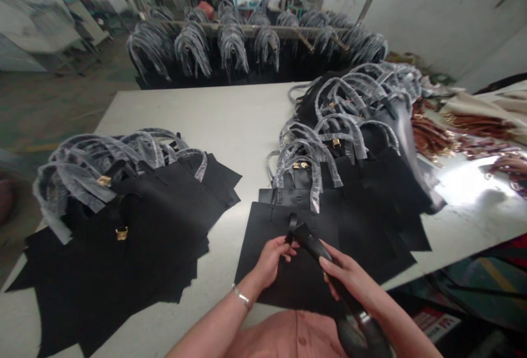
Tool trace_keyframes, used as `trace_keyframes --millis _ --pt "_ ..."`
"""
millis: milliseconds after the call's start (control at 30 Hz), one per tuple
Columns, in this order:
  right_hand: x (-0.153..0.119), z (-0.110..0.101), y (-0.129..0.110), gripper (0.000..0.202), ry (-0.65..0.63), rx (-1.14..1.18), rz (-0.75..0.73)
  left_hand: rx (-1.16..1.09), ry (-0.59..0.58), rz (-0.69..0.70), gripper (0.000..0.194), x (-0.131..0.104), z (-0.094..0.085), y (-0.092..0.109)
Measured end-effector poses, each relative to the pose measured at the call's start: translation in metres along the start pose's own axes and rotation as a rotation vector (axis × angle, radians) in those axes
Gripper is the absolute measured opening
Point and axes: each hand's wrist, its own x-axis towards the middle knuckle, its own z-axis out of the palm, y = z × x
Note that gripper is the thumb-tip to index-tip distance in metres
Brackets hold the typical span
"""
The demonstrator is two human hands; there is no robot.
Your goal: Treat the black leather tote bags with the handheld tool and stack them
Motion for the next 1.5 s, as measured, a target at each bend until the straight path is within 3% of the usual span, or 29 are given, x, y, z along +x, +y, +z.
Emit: trace_keyframes --millis 100,200,300,467,600,867,1067,1200,1267,1333,1400,1500 --pt "-0.001 -0.005 0.002 0.073 0.058 -0.011 0.002 -0.301 0.057 -0.26 0.031 -0.002 0.0 -0.004" --pt "-0.005 -0.012 0.008 0.075 0.057 -0.016 -0.003 -0.34 0.073 -0.334 0.027 -0.002 0.0 -0.011" --pt "-0.01 -0.017 0.016 0.078 0.06 -0.035 -0.011 -0.287 0.116 -0.245 0.019 -0.001 0.004 -0.02" --pt "-0.018 -0.018 0.023 0.081 0.031 -0.044 0.004 -0.155 0.236 -0.05 0.03 0.002 0.015 -0.032" --pt "-0.02 -0.014 0.024 0.08 -0.039 -0.024 0.048 -0.043 0.284 0.046 0.028 0.004 0.019 -0.033" --pt "-0.006 -0.005 0.012 0.073 0.014 0.048 0.03 0.099 0.288 0.1 0.025 0.004 0.014 -0.025" --pt "-0.005 -0.006 0.013 0.071 -0.059 0.01 0.057 0.208 0.216 0.116 0.023 0.007 0.011 -0.028" --pt "0.009 -0.007 0.002 0.071 0.144 0.041 -0.033 0.196 0.129 0.093 0.031 0.017 0.009 -0.004" --pt "0.019 -0.01 -0.003 0.07 0.198 0.024 -0.06 0.074 0.061 0.17 0.039 0.026 0.003 0.018" --pt "0.03 -0.013 -0.004 0.069 0.183 -0.025 -0.032 0.006 0.069 0.291 0.042 0.032 -0.006 0.035" --pt "0.042 -0.013 -0.002 0.068 0.15 -0.07 0.006 0.172 0.202 0.408 0.037 0.033 -0.019 0.04" --pt "0.057 -0.007 0.002 0.068 0.117 -0.092 0.043 0.718 0.327 0.548 0.021 0.026 -0.04 0.024"
